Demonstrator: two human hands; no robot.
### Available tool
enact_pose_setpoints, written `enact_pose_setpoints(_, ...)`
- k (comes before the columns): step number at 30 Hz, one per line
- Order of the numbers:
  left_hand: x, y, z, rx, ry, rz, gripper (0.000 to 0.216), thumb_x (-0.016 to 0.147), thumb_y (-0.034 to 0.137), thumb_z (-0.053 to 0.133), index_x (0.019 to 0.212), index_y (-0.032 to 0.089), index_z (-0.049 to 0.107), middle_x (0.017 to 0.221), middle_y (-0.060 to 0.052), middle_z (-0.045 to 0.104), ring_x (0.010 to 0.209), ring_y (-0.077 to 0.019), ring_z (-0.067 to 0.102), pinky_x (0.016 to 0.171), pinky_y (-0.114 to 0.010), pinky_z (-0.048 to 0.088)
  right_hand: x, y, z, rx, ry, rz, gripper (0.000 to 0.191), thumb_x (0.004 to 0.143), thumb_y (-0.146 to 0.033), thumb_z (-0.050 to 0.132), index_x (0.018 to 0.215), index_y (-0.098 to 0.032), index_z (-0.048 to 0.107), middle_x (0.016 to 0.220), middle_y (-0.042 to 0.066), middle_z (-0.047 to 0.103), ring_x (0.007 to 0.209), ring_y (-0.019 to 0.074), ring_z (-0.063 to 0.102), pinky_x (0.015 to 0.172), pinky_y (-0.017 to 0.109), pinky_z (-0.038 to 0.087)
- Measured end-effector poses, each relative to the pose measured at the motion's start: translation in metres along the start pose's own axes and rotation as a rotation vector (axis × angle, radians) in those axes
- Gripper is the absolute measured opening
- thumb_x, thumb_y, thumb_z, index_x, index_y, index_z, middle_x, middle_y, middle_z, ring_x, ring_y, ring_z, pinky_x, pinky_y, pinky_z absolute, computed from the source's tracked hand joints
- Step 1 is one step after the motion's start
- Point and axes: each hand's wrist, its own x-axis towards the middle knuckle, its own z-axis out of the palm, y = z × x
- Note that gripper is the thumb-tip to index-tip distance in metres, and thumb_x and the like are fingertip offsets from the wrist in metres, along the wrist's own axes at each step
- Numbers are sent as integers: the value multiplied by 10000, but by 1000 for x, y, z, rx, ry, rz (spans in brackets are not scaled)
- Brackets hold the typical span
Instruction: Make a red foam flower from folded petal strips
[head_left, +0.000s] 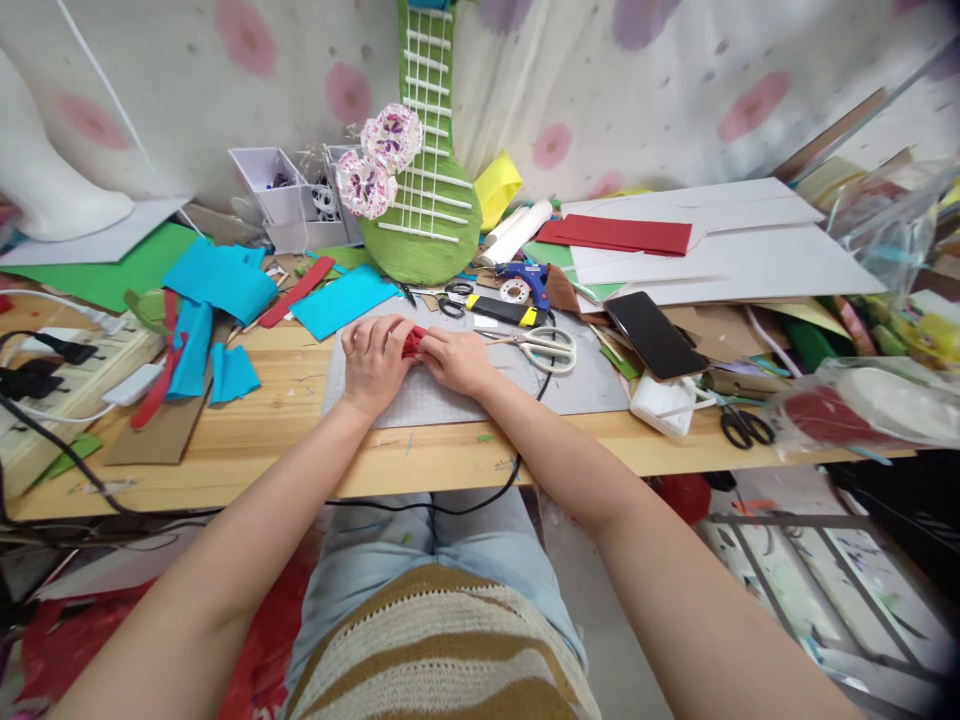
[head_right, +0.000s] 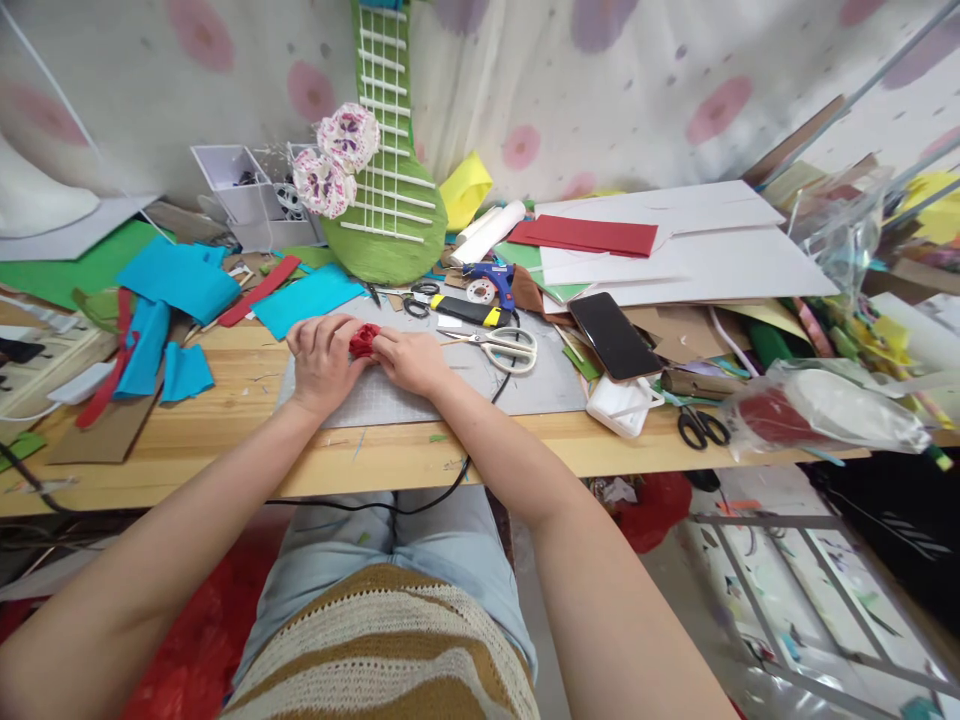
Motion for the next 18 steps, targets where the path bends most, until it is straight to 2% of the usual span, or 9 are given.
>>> enact_pose_setpoints(8,0,-1,0,-9,8,-11,395,778,391,616,1137,251,530,1193,-112,583,1126,-282,471,1021,-472,216,0,-3,-2,5,-35,8,255,943,-314,374,982,-189,593,990,52,624,764,134,563,595,258,307)
enact_pose_setpoints(14,2,-11,2,-24,-81,34,500,750,439,636,1173,204,515,1179,-131,581,1116,-296,469,979,-448,267,-3,-5,-10,-5,-51,17,333,961,-384,327,1024,-183,584,1026,68,605,803,143,559,599,256,321)
enact_pose_setpoints(18,2,-14,1,-15,-106,56,374,811,376,570,1134,188,545,1079,-119,631,1050,-278,505,937,-425,302,-4,-1,-17,-13,-41,26,308,965,-325,308,1087,-193,557,1050,64,595,800,152,557,571,253,314)
